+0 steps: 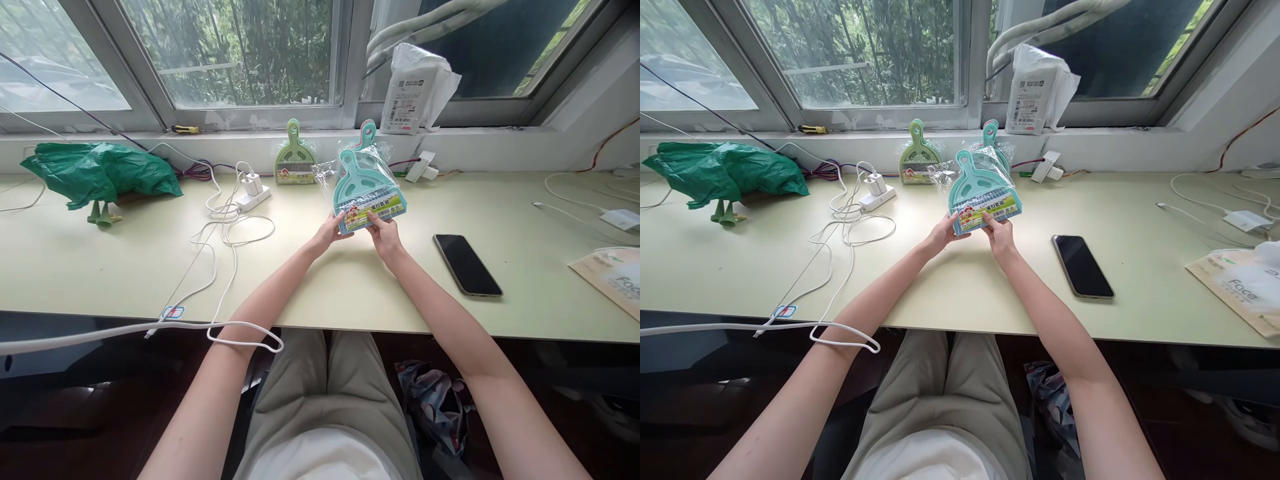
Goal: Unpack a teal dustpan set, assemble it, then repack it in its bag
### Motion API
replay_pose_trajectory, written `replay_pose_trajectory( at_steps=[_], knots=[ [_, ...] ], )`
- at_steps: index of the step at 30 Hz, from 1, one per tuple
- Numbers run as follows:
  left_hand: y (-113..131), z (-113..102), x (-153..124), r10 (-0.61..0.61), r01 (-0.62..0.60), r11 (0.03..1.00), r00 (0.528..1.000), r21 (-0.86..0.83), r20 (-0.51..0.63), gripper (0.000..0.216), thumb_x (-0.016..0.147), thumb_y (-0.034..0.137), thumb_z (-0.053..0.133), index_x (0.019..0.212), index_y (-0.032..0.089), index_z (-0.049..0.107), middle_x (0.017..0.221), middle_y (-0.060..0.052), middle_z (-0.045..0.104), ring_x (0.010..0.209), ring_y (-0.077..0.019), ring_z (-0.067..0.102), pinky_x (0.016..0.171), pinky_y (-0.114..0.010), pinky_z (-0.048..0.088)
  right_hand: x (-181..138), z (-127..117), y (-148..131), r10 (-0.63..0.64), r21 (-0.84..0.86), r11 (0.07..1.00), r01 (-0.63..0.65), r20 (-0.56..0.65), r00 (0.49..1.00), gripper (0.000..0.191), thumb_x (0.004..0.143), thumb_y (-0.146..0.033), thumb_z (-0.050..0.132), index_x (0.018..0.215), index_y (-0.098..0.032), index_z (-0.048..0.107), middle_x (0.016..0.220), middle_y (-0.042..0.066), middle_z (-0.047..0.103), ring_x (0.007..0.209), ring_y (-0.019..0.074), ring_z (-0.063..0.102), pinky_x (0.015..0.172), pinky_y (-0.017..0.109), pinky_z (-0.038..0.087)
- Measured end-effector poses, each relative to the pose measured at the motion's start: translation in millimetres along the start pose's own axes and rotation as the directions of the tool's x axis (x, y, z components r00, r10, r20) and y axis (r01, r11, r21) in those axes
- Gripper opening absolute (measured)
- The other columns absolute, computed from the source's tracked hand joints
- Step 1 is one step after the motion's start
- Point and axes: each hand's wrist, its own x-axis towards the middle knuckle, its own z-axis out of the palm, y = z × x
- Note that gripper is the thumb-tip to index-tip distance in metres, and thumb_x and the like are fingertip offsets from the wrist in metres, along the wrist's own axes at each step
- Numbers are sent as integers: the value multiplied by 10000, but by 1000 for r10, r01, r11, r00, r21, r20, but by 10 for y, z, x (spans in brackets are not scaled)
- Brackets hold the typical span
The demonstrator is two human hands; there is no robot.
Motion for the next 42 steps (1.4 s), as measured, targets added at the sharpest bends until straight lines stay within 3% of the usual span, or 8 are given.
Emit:
replay_pose_trajectory(
  at_steps=[10, 18, 21, 23, 29, 33, 36, 42],
  knots=[
    [9, 36, -12, 159, -161, 987, 984, -22, -75, 570, 894, 501, 598, 1381, 244, 453, 1364, -80, 615, 1248, -260, 603, 1094, -453, 467, -16, 48, 38, 33, 34, 999, -34, 38, 999, 306, 670, -263, 830, 916, -196, 662, 1145, 55, 733, 1194, 246, 651, 1004, 361, 580],
    [-67, 101, -9, 169, -126, 952, 977, 278, -134, 686, 942, 463, 534, 1515, 269, 211, 1569, -112, 379, 1437, -263, 408, 1155, -438, 388, 4, 16, 2, 11, 49, 999, -10, -23, 1000, 234, 728, -215, 773, 933, -201, 662, 1145, 36, 736, 1208, 211, 643, 1025, 320, 561],
    [-28, 90, -57, 452, -204, 774, 841, 600, -298, 790, 931, 445, 556, 1557, 267, 107, 1656, -114, 174, 1535, -266, 191, 1235, -446, 245, 21, 5, 36, 23, 93, 995, -21, -22, 999, 261, 705, -194, 793, 937, -196, 673, 1127, 34, 742, 1172, 210, 663, 1021, 323, 563],
    [28, 58, -111, 644, -221, 539, 730, 813, -229, 720, 939, 456, 536, 1547, 282, 193, 1666, -91, 148, 1553, -259, 114, 1252, -479, 185, 26, 5, 60, 28, 105, 994, -26, -16, 999, 284, 679, -196, 819, 928, -192, 683, 1110, 34, 747, 1145, 213, 676, 1017, 329, 565],
    [68, -12, -157, 703, -170, -94, 687, 981, 186, 316, 962, 368, 504, 1229, 271, 644, 1510, -43, 491, 1462, -258, 365, 1254, -553, 171, 8, 30, 107, 37, 63, 997, -38, 10, 999, 334, 620, -244, 867, 903, -181, 701, 1054, 42, 759, 1080, 233, 696, 984, 361, 582],
    [-8, -30, -116, 678, -142, -231, 686, 963, 264, 236, 957, 238, 505, 1046, 250, 724, 1267, -46, 687, 1227, -226, 598, 1168, -492, 380, 8, 33, 136, 36, 38, 999, -36, 16, 999, 326, 607, -255, 872, 878, -180, 706, 1025, 39, 763, 1059, 231, 700, 987, 373, 577],
    [-17, -36, -116, 613, -162, -283, 728, 945, 308, 225, 964, 228, 503, 987, 211, 726, 1113, -73, 742, 1022, -195, 678, 908, -353, 550, 14, 25, 147, 43, 19, 999, -43, 23, 999, 327, 602, -274, 877, 859, -180, 698, 1023, 49, 762, 1063, 234, 698, 992, 381, 573],
    [27, -6, -141, 643, -86, -346, 704, 934, 303, 309, 971, 233, 493, 1251, 216, 624, 1125, -81, 717, 1054, -198, 647, 779, -287, 537, 9, 17, 126, 28, 28, 999, -29, 44, 999, 338, 590, -289, 887, 845, -185, 692, 1036, 52, 759, 1073, 246, 693, 988, 396, 576]
  ],
)
